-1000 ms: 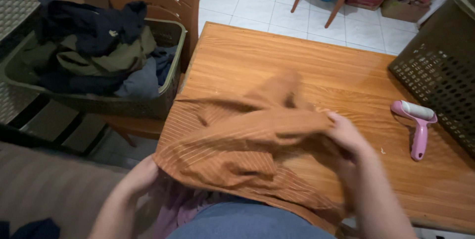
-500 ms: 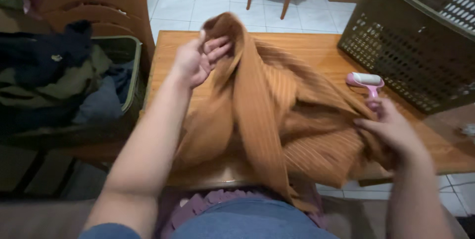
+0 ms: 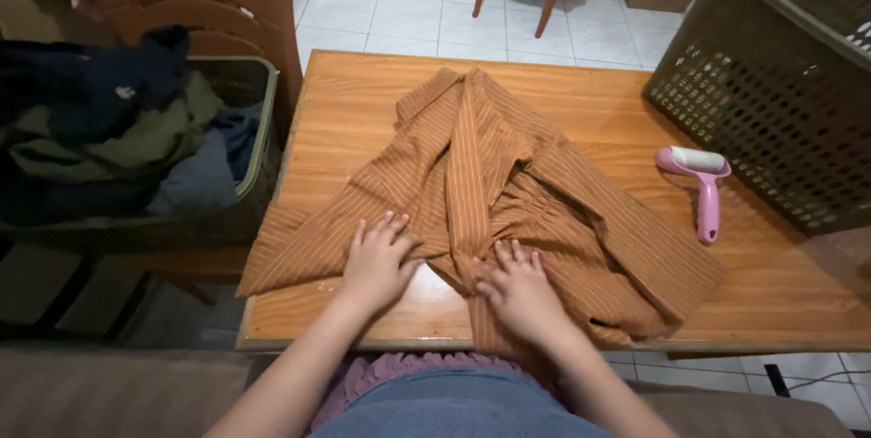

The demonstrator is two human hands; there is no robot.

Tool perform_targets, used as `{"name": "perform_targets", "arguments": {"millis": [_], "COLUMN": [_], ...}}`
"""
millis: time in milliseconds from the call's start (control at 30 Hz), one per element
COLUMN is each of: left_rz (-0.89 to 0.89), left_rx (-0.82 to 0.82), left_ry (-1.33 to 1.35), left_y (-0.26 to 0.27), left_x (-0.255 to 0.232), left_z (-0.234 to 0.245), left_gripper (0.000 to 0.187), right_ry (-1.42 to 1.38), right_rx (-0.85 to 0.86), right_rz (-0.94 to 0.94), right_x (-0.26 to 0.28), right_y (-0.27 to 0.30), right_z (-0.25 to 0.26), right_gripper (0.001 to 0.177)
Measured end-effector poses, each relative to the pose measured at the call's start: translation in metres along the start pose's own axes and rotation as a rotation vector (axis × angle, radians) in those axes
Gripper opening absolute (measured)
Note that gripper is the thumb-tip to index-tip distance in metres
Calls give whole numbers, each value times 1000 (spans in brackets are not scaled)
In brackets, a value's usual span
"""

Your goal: The person uses a pink lint roller to remove lint and debris from a brown striped shirt laid on a wooden table. The person repeatedly rolls the lint roller over the shirt's body and sleeves, occasionally repositioning the fabric to access different areas.

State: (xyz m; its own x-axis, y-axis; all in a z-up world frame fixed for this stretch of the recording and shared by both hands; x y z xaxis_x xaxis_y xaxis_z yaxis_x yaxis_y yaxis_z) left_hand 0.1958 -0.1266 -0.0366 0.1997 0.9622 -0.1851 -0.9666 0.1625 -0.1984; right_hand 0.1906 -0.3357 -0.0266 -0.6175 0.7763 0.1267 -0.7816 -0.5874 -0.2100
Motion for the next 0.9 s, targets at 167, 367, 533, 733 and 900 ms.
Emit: {"name": "perform_targets", "arguments": {"millis": [167,367,533,733,900], "left_rz": [-1,510,232,-313,-325], "left_rx": [-93,95,-316,-167,-65], "left_ry": [-4,-327,-111,69,127], "left_y": [7,53,36,0,0], "left_x": [34,138,92,-56,-34], "left_z": [18,90,134,45,16], "left_gripper": [29,22,47,97,33], "right_ry": [-1140,-1037,-1544,-1861,-2030], "right_rx": [-43,-711,-793,-754,-818], "right_rz": [-641,-646,-712,-528,-349], "right_x": [-116,-238,-253,-247,-249], "right_y": [47,147,178,161,180], "right_z": [-4,126,100,69,100], "right_gripper": [28,40,58,58,54]}}
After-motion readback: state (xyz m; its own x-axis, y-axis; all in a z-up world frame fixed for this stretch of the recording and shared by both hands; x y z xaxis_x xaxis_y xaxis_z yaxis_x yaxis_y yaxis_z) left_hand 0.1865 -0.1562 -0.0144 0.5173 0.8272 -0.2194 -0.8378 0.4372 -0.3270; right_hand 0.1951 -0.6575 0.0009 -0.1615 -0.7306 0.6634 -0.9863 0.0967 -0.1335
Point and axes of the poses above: each hand's wrist, its own y-axis away from the middle knuckle, its own z-axis out of the back of the hand, x = y × z, the point moved 8 cm from there along -y, towards the middle knuckle, and after that the axes turned 8 degrees about -y, right-handed, at the moved point
